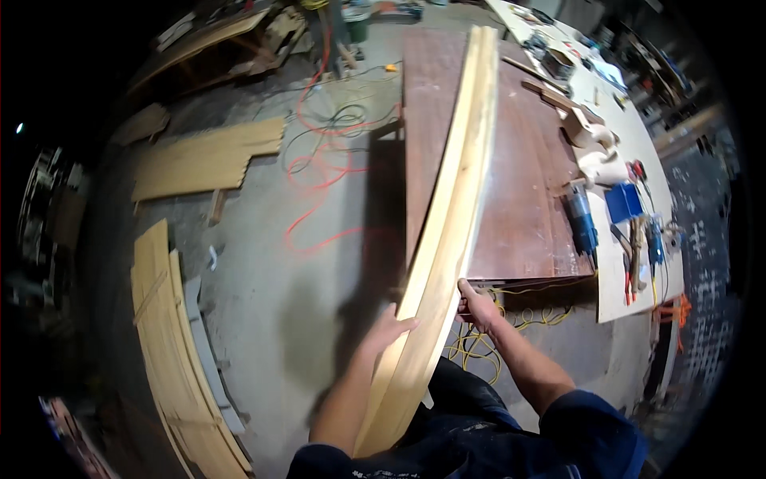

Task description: The person stacks long wooden slats on a pallet and then uses a palm router to trim the ends of several slats while they are positioned on a workbench.

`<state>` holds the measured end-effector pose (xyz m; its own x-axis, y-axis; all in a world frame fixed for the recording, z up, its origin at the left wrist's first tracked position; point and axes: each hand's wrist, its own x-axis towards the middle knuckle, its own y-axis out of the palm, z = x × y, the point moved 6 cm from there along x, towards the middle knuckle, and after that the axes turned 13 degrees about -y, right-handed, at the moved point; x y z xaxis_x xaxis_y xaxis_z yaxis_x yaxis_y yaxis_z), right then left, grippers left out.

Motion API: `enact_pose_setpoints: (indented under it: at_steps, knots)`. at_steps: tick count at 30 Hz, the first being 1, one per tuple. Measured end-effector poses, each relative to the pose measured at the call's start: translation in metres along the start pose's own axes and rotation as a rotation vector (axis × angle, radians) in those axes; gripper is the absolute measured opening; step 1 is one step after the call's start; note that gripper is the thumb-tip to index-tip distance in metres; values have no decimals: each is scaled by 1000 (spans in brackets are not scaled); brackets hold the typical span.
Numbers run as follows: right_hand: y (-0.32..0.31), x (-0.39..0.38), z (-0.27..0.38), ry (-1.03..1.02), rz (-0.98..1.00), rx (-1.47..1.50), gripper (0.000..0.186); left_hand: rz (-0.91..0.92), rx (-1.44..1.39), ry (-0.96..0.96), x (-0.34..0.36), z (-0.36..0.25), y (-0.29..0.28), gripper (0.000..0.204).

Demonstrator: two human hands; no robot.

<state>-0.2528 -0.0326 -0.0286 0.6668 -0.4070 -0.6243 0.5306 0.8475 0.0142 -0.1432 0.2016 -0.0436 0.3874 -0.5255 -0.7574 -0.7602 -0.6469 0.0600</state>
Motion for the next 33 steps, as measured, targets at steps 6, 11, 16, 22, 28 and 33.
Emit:
enact_pose_setpoints:
  at_steps: [6, 11, 16, 22, 28, 33]
  knots:
    - [70, -103, -60, -88, 47, -13, 56, -70, 65, -81, -114, 91, -14, 92]
    - [129, -204, -151, -196, 212, 54, 50, -97, 266, -301, -241, 282, -19, 86]
    - [169, -284, -195, -187, 232, 134, 64, -171, 224, -169, -349, 355, -10, 82]
    - [164, -281, -247, -170, 246, 3, 67, -134, 222, -228, -331, 396, 10, 77]
    - [108, -257, -215, -465, 173, -98, 72, 5, 94, -304, -350, 278, 42, 63]
    - [108, -234, -133, -331, 194, -328, 51, 158, -175, -298, -295, 260, 66, 51]
